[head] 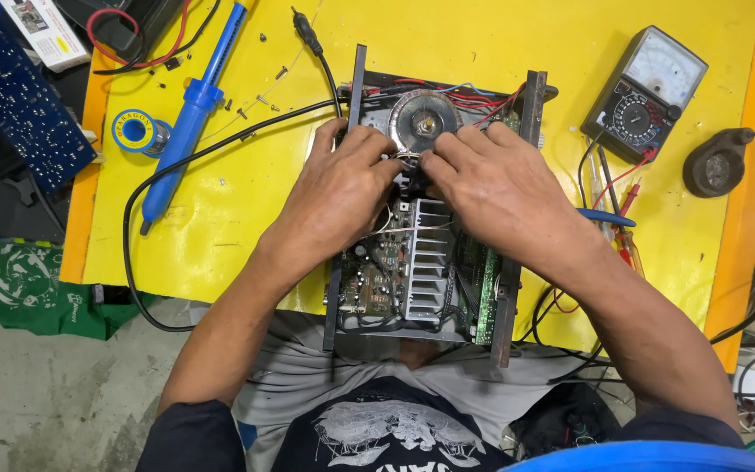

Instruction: Repairing an electronic device by repositioning an internal cooling fan and adjusting wires.

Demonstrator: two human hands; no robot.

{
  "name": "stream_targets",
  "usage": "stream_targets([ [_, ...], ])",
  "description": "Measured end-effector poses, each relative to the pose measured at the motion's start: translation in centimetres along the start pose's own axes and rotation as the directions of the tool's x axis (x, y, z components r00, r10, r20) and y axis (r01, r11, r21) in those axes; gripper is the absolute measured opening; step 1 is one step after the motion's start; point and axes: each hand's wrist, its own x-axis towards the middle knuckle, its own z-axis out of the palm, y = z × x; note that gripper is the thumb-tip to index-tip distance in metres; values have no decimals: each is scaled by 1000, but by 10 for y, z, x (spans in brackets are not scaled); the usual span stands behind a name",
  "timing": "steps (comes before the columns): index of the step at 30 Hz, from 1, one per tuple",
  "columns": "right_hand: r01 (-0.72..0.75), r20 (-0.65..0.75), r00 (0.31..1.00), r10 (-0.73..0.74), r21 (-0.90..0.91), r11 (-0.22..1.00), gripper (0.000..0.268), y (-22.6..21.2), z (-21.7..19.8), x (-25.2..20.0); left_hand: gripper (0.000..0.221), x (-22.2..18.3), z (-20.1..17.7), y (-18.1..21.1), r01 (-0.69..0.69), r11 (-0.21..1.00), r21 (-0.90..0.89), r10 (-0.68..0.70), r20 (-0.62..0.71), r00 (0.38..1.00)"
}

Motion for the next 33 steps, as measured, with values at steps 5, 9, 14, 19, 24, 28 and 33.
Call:
stream_targets([
  [5,-35,-129,991,27,-63,997,13,-9,9,5,7,-1,1,0,-14,998,68,15,-15,1000],
  [9,-50,-133,990,37,-90,995,11,-13,12,6,7,-2,5,0,-18,995,100,21,-25,999],
  [14,-113,-183,978,96,-85,990,27,-11,13,1,10,-2,7,0,-18,991,130,25,-48,999],
  [19,-128,-43,991,129,23,992,42,-6,11,-11,9,-1,9,0,-19,984,179,28,-46,999],
  [24,-149,110,985,130,186,971,45,-3,8,-17,9,2,10,1,-3,978,209,-1,17,1000],
  [28,-146,46,989,139,221,964,42,-5,8,-19,19,3,9,2,8,980,198,-17,41,999],
  [33,-156,14,987,158,263,952,40,-2,7,-23,46,4,7,5,-10,971,238,-32,171,985],
])
